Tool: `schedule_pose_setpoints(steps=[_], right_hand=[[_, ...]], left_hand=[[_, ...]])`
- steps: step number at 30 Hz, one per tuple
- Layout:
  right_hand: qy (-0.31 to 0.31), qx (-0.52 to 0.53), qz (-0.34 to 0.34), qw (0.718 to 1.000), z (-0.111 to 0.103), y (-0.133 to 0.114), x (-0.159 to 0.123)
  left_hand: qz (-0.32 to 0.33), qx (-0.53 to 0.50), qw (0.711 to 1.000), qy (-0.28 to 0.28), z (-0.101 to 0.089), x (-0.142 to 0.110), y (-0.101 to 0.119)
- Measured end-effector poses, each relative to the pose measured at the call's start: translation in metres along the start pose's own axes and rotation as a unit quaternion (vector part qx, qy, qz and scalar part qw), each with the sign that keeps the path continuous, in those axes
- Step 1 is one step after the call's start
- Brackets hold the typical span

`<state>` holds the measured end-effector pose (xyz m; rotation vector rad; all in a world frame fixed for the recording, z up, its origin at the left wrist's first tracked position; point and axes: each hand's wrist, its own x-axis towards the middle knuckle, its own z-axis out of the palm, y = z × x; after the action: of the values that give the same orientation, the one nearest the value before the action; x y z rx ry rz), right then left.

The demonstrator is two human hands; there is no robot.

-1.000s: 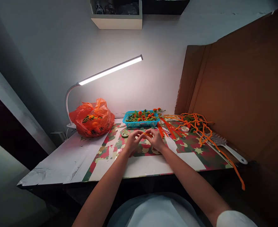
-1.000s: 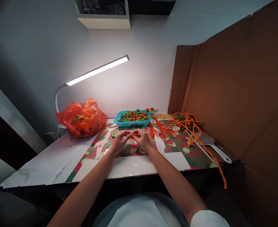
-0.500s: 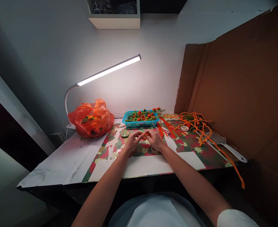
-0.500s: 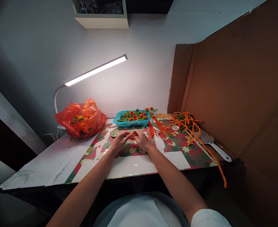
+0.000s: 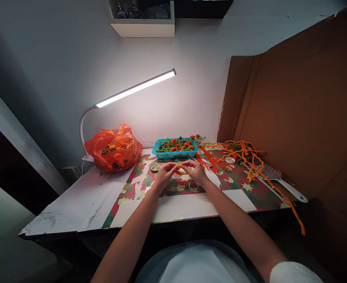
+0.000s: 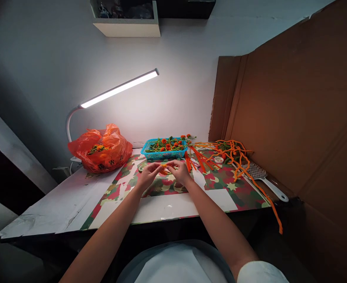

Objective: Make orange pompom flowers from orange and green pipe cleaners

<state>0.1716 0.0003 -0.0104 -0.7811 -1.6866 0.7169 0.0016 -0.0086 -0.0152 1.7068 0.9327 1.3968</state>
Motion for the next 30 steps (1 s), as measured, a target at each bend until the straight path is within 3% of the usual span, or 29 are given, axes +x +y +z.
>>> schedule_pose_setpoints(steps=[6, 8, 11, 13, 16, 20, 24, 30], right_hand=[[-0.007, -0.006, -0.008, 1.0, 0.001, 0.002, -0.001], [0.025, -0.007, 0.004, 1.0, 0.0, 0.0, 0.0], [0.129, -0.017, 0.016, 0.991, -0.004, -0.001, 0.002], [0.152, -0.015, 0.033, 0.988, -0.006, 0.001, 0.003], [0.115, 0.019, 0.064, 0.991, -0.002, 0.005, 0.003], [0.11, 0.042, 0.067, 0.991, 0.004, 0.01, 0.002], [0.102, -0.012, 0.058, 0.993, 0.002, 0.008, 0.001], [0.072, -0.116, -0.019, 0.99, -0.003, 0.006, 0.0]], left_hand=[[-0.011, 0.04, 0.999, -0.031, -0.001, -0.002, -0.001], [-0.017, 0.024, 1.0, 0.011, -0.002, 0.0, 0.0], [-0.041, -0.019, 0.994, 0.096, -0.005, 0.003, -0.002], [-0.06, -0.065, 0.989, 0.122, -0.007, 0.005, -0.004], [-0.075, -0.104, 0.985, 0.117, -0.007, 0.006, -0.005], [-0.067, -0.081, 0.99, 0.095, -0.005, 0.004, 0.0], [-0.042, -0.042, 0.995, 0.077, -0.004, 0.002, 0.003], [0.002, 0.016, 0.996, 0.082, -0.005, 0.002, 0.0]])
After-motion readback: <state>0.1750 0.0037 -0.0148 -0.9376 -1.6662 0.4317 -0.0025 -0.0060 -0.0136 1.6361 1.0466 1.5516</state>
